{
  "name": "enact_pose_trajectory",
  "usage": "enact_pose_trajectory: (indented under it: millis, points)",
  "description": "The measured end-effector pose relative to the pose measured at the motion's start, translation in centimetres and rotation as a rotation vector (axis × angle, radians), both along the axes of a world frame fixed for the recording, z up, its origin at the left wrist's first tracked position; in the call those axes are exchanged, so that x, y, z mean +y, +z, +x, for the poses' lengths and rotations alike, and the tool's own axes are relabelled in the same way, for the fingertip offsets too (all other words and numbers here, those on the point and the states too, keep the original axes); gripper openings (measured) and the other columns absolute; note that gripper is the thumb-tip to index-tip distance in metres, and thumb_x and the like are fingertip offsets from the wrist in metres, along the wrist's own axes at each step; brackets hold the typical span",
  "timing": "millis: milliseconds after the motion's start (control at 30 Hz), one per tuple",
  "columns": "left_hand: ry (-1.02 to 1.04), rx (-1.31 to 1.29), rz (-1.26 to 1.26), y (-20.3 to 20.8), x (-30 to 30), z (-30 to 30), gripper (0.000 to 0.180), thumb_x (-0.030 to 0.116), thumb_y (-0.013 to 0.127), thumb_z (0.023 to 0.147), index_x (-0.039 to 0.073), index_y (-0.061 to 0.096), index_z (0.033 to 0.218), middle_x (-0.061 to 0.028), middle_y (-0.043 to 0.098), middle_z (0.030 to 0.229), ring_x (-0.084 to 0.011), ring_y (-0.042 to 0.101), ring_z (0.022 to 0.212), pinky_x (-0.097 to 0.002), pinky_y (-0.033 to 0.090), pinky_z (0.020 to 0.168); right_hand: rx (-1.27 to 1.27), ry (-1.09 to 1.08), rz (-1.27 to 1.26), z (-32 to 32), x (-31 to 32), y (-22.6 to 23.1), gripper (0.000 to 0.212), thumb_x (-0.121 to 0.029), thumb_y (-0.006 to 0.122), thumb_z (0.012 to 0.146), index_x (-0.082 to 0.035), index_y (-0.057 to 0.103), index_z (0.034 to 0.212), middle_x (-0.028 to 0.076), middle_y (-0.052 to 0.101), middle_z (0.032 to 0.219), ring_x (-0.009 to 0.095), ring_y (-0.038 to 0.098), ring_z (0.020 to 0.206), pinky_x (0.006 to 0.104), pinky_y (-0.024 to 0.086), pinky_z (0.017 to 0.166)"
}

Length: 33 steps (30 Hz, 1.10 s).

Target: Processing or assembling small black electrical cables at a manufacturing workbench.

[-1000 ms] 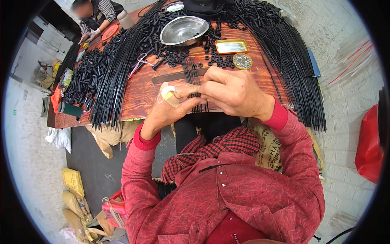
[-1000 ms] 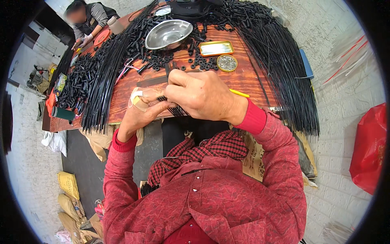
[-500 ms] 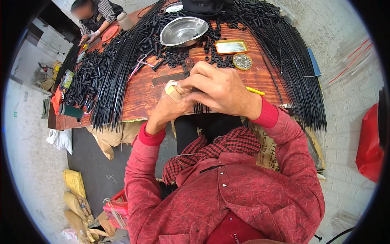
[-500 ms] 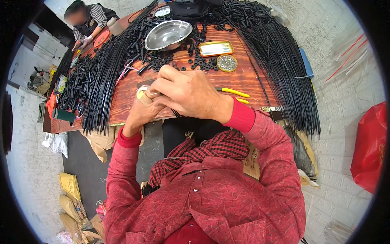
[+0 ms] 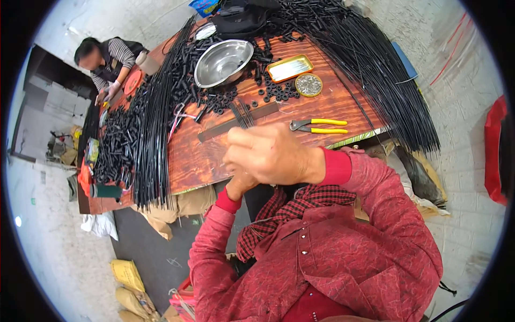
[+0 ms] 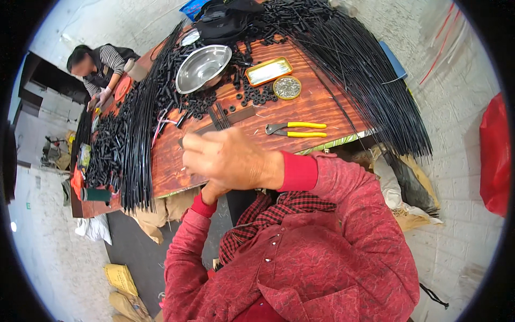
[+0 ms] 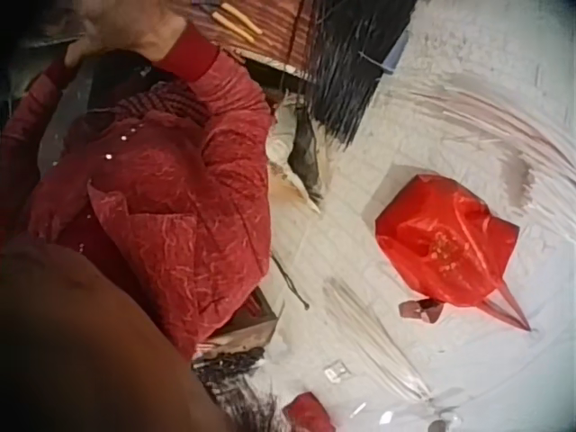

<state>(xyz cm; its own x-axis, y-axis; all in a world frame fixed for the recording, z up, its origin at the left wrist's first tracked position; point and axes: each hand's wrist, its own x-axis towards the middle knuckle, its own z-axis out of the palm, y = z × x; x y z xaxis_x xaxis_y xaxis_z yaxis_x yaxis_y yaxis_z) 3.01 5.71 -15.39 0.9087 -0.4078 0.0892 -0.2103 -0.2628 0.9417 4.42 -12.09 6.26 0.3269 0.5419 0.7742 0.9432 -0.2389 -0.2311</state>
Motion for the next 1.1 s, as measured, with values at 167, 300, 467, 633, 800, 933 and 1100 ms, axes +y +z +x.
enact_pose_trajectory:
  millis: [167,300,467,633,800,933,1100]
  points:
    - [0.068,-0.295,0.434,4.9,0.4,-1.0,0.048,0.023,0.061,0.093,0.006,0.052,0.137,-0.0161,0.052,0.137,-0.0328,0.047,0.129,-0.0454,0.037,0.105,0.007,0.071,0.054,-0.4,0.5,-0.3,0.013,-0.018,0.066,0.076,-0.01,0.061,0.085,0.003,0.054,0.085,0.018,0.063,0.069,0.0336,0.05,0.054]
    - [0.145,-0.529,0.773,8.6,-1.2,-0.4,0.049,0.025,0.058,0.096,0.008,0.05,0.14,-0.0155,0.048,0.143,-0.0327,0.044,0.132,-0.0453,0.035,0.108,-0.014,0.079,0.08,-0.4,1.3,-0.8,0.012,-0.018,0.064,0.076,-0.011,0.061,0.085,0.001,0.053,0.084,0.017,0.063,0.075,0.0321,0.051,0.055]
    - [0.276,-0.598,0.851,11.1,-3.0,-0.7,0.05,0.03,0.048,0.1,0.012,0.044,0.146,-0.014,0.038,0.153,-0.0329,0.035,0.139,-0.0454,0.029,0.114,-0.032,0.028,0.053,-0.3,1.2,-0.9,0.011,-0.019,0.064,0.076,-0.011,0.06,0.083,0.001,0.052,0.083,0.016,0.063,0.073,0.0308,0.052,0.057]
    - [0.176,-0.574,1.261,10.9,-2.3,-0.4,0.054,0.031,0.043,0.099,0.045,0.031,0.15,-0.012,0.022,0.161,-0.0354,0.024,0.146,-0.0427,0.022,0.119,-0.005,0.058,0.035,0.1,1.5,-1.0,0.01,-0.018,0.064,0.077,-0.011,0.06,0.082,0.001,0.052,0.083,0.015,0.062,0.072,0.0305,0.052,0.058]
    - [0.161,-0.386,0.833,10.9,-2.5,-0.1,0.054,0.027,0.035,0.1,0.025,0.03,0.154,-0.0109,0.021,0.162,-0.0341,0.021,0.148,-0.0434,0.022,0.12,0.019,0.106,0.05,0.3,2.0,-1.0,0.012,-0.018,0.064,0.075,-0.01,0.058,0.082,0.002,0.052,0.085,0.016,0.062,0.073,0.0314,0.053,0.061]
    - [0.047,-0.525,1.214,11.6,-2.9,0.3,0.055,0.031,0.029,0.101,0.017,0.028,0.154,-0.0088,0.015,0.163,-0.0298,0.018,0.149,-0.0416,0.021,0.12,0.007,0.086,0.0,0.8,1.6,-1.1,0.012,-0.017,0.063,0.075,-0.009,0.057,0.082,0.003,0.053,0.088,0.016,0.062,0.074,0.032,0.053,0.062]
    - [0.149,-0.518,0.937,14.4,-4.4,-0.5,0.055,0.027,0.035,0.1,0.015,0.03,0.153,-0.0086,0.019,0.163,-0.0234,0.027,0.146,-0.0381,0.023,0.12,0.01,0.08,-0.207,2.3,0.9,0.1,0.023,-0.025,0.065,0.079,-0.007,0.057,0.089,0.006,0.054,0.089,0.02,0.064,0.077,0.0325,0.054,0.065]
